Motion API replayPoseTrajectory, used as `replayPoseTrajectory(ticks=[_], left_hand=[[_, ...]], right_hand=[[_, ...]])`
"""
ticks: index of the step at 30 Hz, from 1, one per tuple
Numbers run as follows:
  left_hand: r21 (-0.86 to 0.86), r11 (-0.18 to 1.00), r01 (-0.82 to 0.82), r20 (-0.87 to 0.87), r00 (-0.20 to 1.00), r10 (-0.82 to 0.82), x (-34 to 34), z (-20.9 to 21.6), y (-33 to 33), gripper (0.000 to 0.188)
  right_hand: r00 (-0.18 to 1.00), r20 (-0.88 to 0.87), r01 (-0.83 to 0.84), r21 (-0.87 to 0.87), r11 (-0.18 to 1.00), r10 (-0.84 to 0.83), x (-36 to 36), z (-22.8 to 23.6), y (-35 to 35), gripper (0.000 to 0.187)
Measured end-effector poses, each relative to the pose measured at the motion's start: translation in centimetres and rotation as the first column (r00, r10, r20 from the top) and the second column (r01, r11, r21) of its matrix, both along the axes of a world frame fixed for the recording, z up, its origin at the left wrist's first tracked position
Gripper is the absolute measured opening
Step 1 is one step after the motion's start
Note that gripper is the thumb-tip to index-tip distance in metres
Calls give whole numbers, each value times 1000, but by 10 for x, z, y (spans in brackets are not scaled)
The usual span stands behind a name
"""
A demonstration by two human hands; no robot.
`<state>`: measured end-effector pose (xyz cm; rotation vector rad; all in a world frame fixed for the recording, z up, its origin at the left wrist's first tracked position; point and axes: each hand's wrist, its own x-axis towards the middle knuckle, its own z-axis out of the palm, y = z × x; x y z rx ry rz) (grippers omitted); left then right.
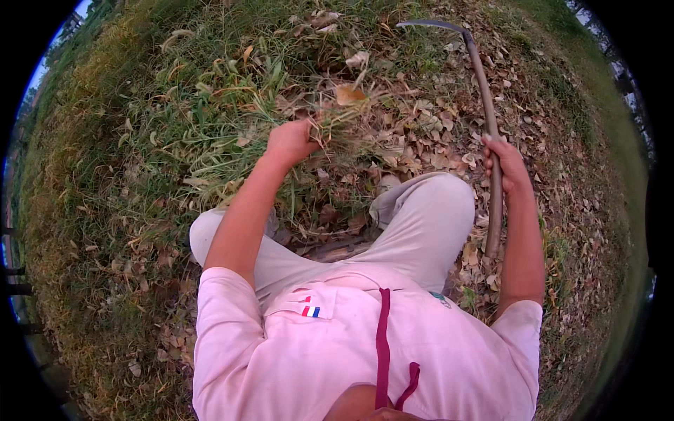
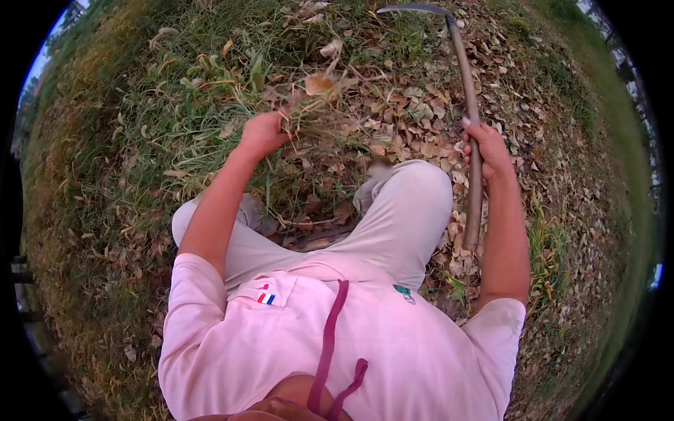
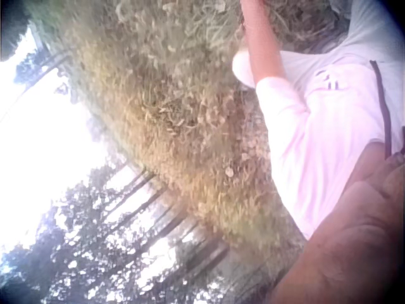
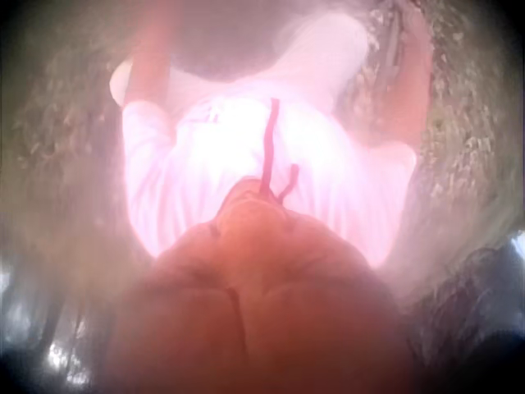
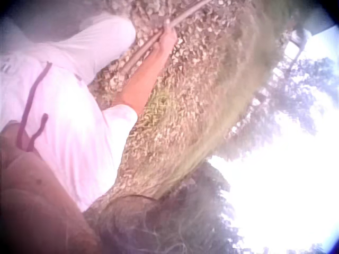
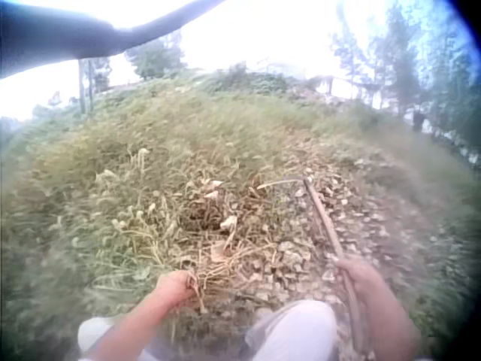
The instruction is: The person uses a hoe to scrape and gather dry leaves and grass on the ground. They move across the yard, clearing patches of debris and occasionally picking up a pink plastic object.
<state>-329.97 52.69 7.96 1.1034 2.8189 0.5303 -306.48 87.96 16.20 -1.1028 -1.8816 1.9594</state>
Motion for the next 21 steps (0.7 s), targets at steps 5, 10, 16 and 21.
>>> replayPoseTrajectory(ticks=[5,10,16,21], left_hand=[[-283,919,276,81,961,-264,35,-79,21,28],[-394,817,420,222,907,-359,69,-149,33,22],[-472,746,469,207,882,-423,14,-184,101,23],[-420,758,500,-24,829,-559,-53,-242,181,58]], right_hand=[[929,-368,-199,-424,884,32,-71,46,-25,16],[923,-383,-212,-584,784,-36,-132,-24,-17,16],[961,-243,-140,-835,532,-129,-175,-142,38,10],[949,-214,-113,-915,387,-229,-205,-126,60,10]])
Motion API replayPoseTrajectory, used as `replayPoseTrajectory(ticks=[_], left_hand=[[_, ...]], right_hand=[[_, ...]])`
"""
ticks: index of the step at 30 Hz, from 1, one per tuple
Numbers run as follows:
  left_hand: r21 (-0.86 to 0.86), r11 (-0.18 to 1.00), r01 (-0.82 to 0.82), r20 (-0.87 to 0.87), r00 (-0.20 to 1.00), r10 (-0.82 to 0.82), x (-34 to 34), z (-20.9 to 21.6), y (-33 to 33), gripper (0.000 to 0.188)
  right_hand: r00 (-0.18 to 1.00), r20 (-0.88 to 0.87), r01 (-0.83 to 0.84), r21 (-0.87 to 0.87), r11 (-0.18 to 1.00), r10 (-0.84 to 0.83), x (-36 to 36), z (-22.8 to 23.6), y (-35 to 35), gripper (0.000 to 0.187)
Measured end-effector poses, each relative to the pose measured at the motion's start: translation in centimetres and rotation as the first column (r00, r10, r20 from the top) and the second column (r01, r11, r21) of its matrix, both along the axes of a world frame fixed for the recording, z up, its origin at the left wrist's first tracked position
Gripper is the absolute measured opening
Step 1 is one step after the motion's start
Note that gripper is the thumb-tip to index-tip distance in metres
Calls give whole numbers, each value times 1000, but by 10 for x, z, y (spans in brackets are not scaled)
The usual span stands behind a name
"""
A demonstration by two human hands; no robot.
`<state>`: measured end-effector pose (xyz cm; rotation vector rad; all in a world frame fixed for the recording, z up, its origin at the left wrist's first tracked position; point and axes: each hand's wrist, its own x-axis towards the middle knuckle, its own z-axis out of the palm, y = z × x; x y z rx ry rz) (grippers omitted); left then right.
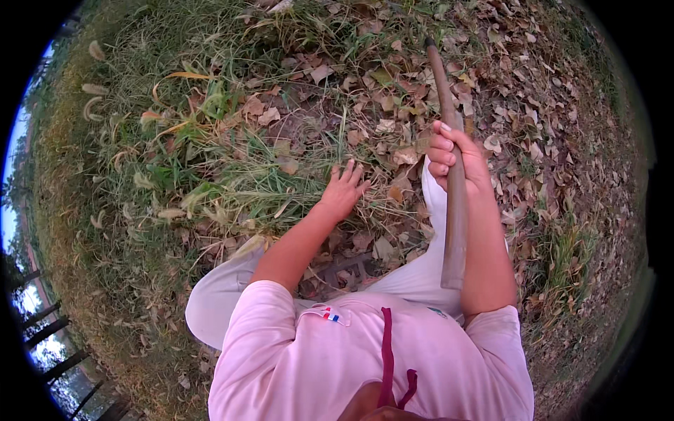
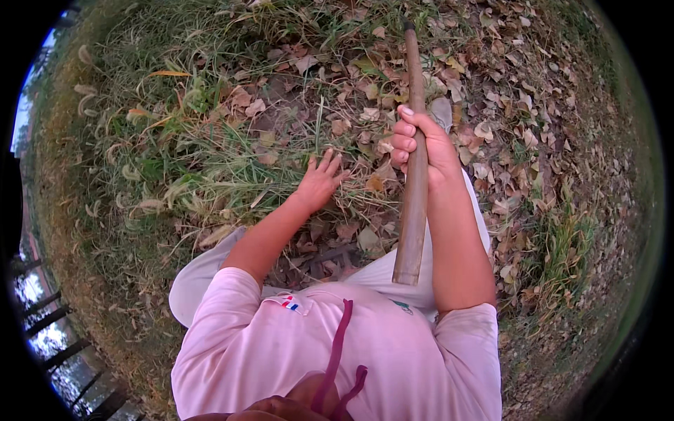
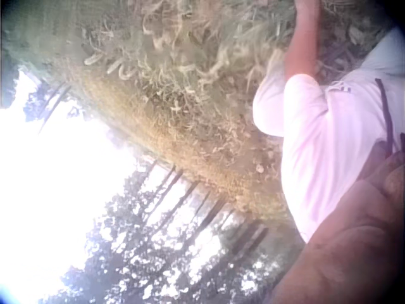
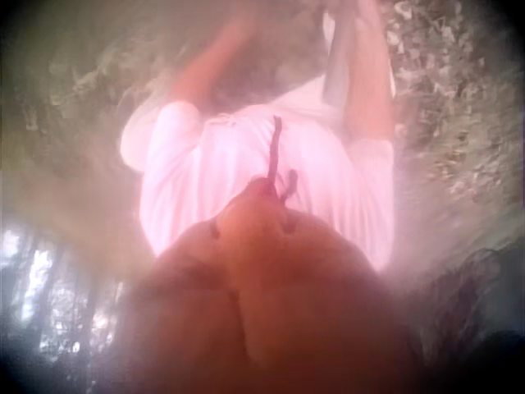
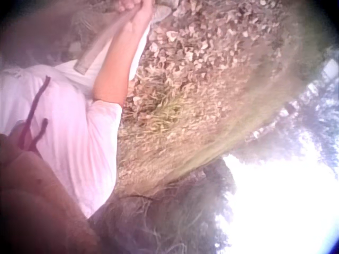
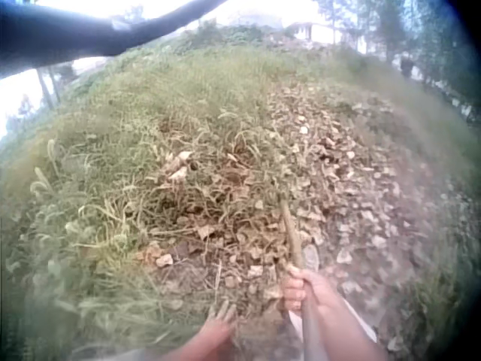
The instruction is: The person uses a hoe to scrape and gather dry leaves and grass on the ground. They move across the yard, clearing patches of debris and occasionally picking up a pink plastic object.
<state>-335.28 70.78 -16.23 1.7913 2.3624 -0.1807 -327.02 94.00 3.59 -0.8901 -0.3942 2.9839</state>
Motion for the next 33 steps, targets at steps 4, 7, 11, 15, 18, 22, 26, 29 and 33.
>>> replayPoseTrajectory(ticks=[4,7,11,15,18,22,26,29,33], left_hand=[[-222,967,-124,162,973,162,-55,-22,50,101],[-451,851,-271,277,863,421,-86,-33,63,118],[-496,712,-497,269,692,670,-105,-75,44,107],[-580,709,-402,362,652,666,-94,-97,20,60],[-439,803,-404,449,675,585,-64,-79,-2,44],[-337,912,-233,562,727,394,-12,-14,-34,42],[-385,909,-158,523,774,356,61,36,-103,35],[-386,898,-210,461,799,385,74,55,-146,36],[-303,881,-364,480,740,471,108,84,-181,39]], right_hand=[[998,-28,51,15,999,-51,-9,6,7,13],[997,-34,68,-31,997,-69,-21,-2,14,17],[999,-32,40,-96,995,-43,-44,-10,16,18],[998,55,20,-151,988,-11,-48,-16,10,14],[994,110,21,-132,991,-6,-42,-17,3,15],[990,143,-5,-21,1000,8,-37,-16,-8,10],[986,148,-93,126,988,74,-31,-24,-26,11],[982,154,-148,252,956,111,-22,-27,-57,15],[953,232,-283,447,849,196,3,-49,-91,11]])
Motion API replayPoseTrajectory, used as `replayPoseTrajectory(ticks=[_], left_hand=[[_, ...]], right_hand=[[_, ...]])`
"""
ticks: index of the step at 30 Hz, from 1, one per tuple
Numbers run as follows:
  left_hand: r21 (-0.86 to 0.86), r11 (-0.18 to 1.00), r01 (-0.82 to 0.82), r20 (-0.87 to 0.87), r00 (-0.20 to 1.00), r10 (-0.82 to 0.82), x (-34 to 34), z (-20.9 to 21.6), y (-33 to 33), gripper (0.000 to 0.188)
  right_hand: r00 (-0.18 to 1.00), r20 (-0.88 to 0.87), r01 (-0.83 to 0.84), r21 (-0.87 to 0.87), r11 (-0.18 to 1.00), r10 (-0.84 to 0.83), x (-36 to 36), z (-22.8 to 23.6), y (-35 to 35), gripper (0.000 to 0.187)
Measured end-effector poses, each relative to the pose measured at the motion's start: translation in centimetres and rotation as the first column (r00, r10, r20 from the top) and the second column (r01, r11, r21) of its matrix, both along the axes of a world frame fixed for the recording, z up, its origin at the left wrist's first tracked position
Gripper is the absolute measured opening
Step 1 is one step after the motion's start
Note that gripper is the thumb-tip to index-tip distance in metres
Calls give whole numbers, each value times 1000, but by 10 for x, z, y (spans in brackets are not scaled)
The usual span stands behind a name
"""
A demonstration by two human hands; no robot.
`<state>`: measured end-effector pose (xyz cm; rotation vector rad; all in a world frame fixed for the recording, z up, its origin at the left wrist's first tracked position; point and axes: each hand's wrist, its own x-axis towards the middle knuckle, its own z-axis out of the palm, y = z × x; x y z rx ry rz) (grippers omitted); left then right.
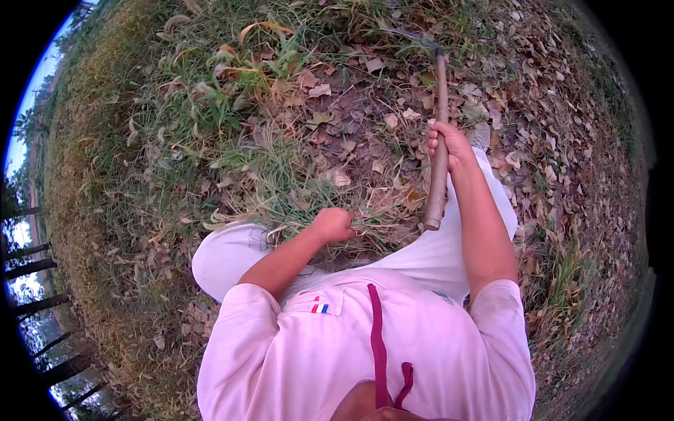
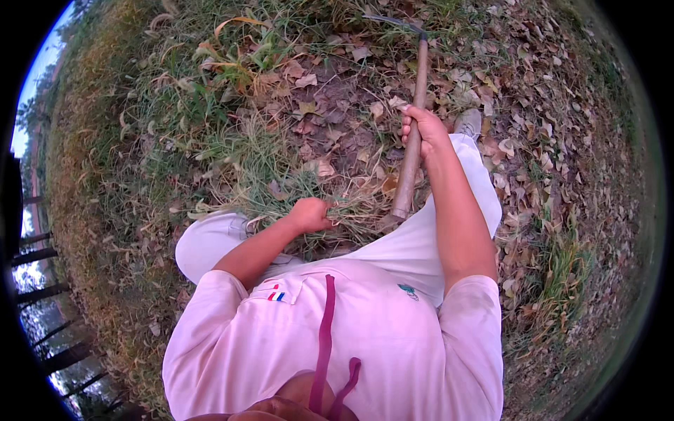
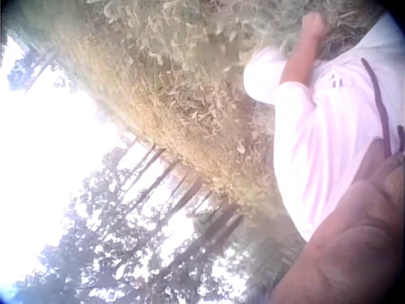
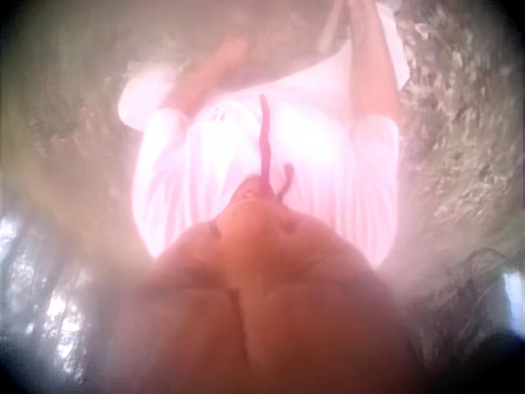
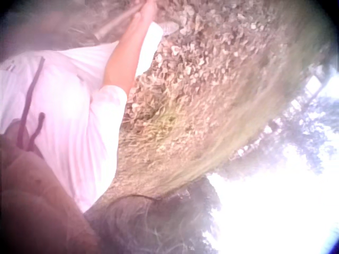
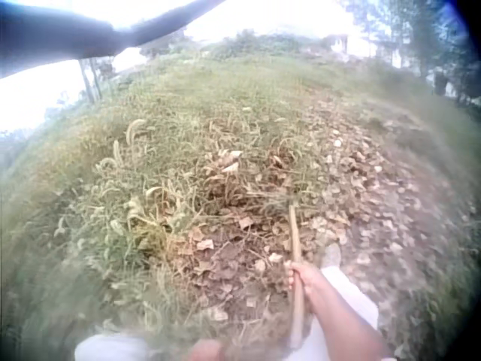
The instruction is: The person uses a hoe to scrape and gather dry leaves and grass on the ground. They move across the yard, clearing patches of debris and occasionally picking up a pink plastic object.
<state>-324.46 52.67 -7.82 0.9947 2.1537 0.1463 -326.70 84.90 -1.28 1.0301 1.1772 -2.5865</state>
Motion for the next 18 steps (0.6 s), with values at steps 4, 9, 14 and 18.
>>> replayPoseTrajectory(ticks=[4,9,14,18], left_hand=[[34,999,7,1,1000,-7,26,8,-44,40],[215,975,-48,50,998,39,34,67,-46,38],[-191,980,53,-96,993,-72,18,13,-71,36],[-372,927,50,-134,985,-107,10,-27,-68,31]], right_hand=[[987,24,-157,-101,982,161,45,-5,-39,12],[967,102,-226,-79,971,233,104,22,-70,14],[905,250,-388,147,910,345,136,28,-106,18],[837,301,-535,268,801,458,134,16,-147,17]])
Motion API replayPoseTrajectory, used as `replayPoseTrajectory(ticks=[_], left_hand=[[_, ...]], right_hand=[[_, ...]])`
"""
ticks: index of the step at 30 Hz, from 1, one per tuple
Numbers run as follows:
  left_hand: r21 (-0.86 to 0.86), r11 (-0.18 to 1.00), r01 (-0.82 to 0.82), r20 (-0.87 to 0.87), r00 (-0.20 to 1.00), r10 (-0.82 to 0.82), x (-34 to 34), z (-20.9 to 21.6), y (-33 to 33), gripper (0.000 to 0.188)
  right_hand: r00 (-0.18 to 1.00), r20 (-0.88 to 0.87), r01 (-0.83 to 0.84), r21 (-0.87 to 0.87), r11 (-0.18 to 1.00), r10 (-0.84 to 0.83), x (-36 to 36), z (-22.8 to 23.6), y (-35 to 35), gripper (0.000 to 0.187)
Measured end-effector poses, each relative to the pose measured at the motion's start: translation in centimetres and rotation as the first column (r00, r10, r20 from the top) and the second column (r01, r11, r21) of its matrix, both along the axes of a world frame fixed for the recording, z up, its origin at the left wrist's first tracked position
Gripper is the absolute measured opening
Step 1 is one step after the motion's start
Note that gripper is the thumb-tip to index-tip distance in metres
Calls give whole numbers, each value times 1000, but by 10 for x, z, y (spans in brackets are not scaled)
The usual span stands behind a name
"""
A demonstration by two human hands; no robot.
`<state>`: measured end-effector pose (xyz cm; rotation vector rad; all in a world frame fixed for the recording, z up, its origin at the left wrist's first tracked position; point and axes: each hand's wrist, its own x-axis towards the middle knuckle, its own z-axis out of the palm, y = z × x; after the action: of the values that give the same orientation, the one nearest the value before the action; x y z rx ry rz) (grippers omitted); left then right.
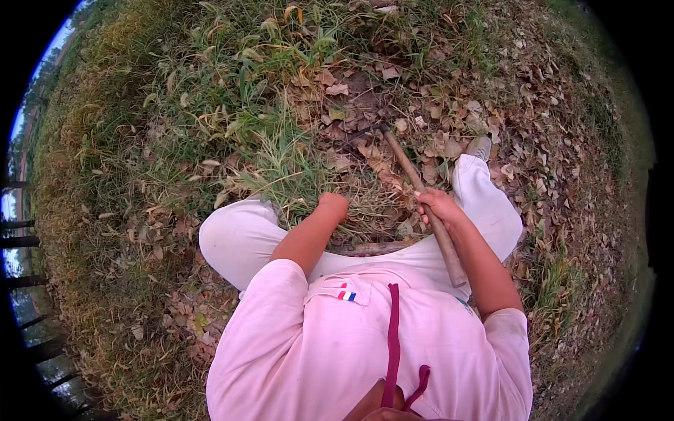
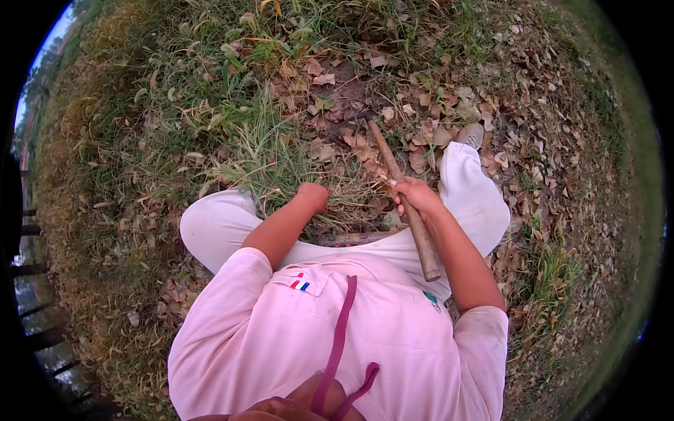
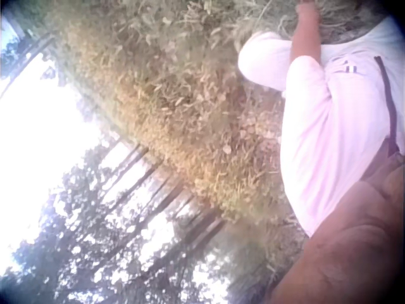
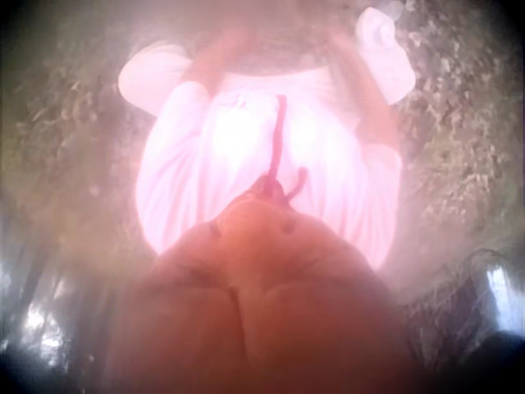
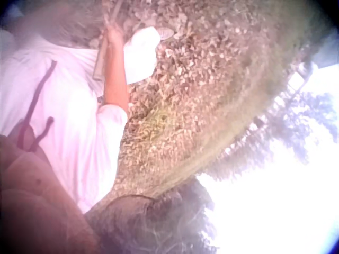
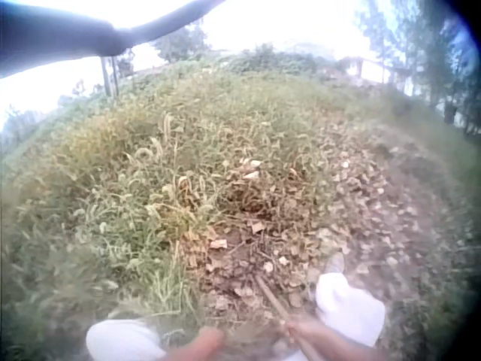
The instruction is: The person uses a hoe to scrape and gather dry leaves and grass on the ground. They move across the yard, clearing patches of debris and occasionally picking up a pink plastic object.
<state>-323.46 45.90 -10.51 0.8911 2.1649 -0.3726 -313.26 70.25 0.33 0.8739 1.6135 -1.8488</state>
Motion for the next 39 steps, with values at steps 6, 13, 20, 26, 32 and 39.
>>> replayPoseTrajectory(ticks=[6,13,20,26,32,39], left_hand=[[-28,999,22,-270,962,-28,-35,-28,3,39],[371,861,348,-404,895,-188,-61,-37,2,81],[45,999,4,39,999,-6,-73,-51,-7,105],[161,987,8,12,1000,-10,-64,-43,-9,19],[127,992,-21,-15,1000,23,-65,-45,-21,21],[327,945,27,-201,979,41,-97,-5,-14,19]], right_hand=[[962,115,-252,20,967,248,15,8,-21,18],[927,248,-321,132,938,282,33,83,-27,23],[919,224,-363,158,918,325,38,98,-25,30],[919,313,-280,85,956,242,11,31,-16,25],[882,361,-378,160,912,302,50,72,-28,23],[920,272,-377,414,828,283,117,162,-25,42]])
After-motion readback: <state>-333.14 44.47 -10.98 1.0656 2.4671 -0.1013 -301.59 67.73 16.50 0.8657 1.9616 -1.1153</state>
